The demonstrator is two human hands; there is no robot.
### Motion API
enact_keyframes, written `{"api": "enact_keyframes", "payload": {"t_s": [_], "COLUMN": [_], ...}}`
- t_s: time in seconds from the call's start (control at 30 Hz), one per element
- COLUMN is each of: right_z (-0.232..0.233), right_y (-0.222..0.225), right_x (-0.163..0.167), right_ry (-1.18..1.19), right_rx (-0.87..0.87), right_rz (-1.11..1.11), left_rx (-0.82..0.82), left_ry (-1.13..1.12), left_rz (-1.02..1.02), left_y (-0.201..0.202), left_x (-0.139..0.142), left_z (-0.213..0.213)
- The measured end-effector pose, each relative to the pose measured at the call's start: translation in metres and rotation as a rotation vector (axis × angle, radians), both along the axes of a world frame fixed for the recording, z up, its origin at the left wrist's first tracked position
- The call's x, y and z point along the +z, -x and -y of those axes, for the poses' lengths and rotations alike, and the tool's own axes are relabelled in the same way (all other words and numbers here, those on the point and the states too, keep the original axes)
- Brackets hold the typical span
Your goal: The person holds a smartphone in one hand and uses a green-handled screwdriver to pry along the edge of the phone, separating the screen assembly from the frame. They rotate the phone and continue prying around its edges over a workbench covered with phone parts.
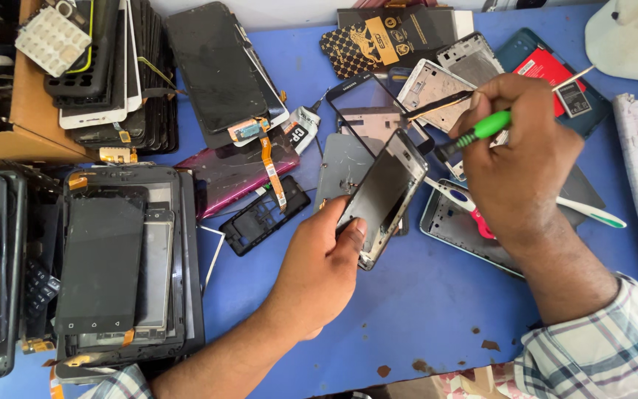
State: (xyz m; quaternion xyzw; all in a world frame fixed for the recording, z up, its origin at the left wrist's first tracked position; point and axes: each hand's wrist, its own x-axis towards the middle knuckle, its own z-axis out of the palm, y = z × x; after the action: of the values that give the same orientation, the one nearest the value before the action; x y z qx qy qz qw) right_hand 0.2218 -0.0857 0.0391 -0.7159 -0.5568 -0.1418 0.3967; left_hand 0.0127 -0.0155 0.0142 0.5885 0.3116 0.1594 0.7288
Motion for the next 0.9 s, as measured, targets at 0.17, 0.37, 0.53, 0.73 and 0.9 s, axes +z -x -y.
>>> {"api": "enact_keyframes", "payload": {"t_s": [0.17, 0.37, 0.53, 0.73, 0.9], "right_z": [0.001, 0.000, 0.000, 0.004, 0.008], "right_y": [0.009, 0.015, 0.018, 0.017, 0.013], "right_x": [0.007, 0.010, 0.005, -0.008, -0.011], "right_ry": [-0.023, -0.015, -0.072, -0.008, -0.002], "right_rx": [0.097, 0.088, 0.129, 0.145, 0.221], "right_rz": [-0.047, -0.087, -0.146, -0.212, -0.211], "left_rx": [0.033, 0.172, 0.268, 0.283, 0.272], "left_ry": [0.133, 0.252, 0.334, 0.368, 0.376], "left_rz": [0.074, 0.089, 0.173, 0.475, 0.518], "left_y": [0.000, 0.000, -0.001, -0.002, 0.001], "left_x": [0.000, 0.005, 0.007, 0.004, 0.003], "left_z": [0.000, -0.008, -0.011, -0.012, -0.010]}}
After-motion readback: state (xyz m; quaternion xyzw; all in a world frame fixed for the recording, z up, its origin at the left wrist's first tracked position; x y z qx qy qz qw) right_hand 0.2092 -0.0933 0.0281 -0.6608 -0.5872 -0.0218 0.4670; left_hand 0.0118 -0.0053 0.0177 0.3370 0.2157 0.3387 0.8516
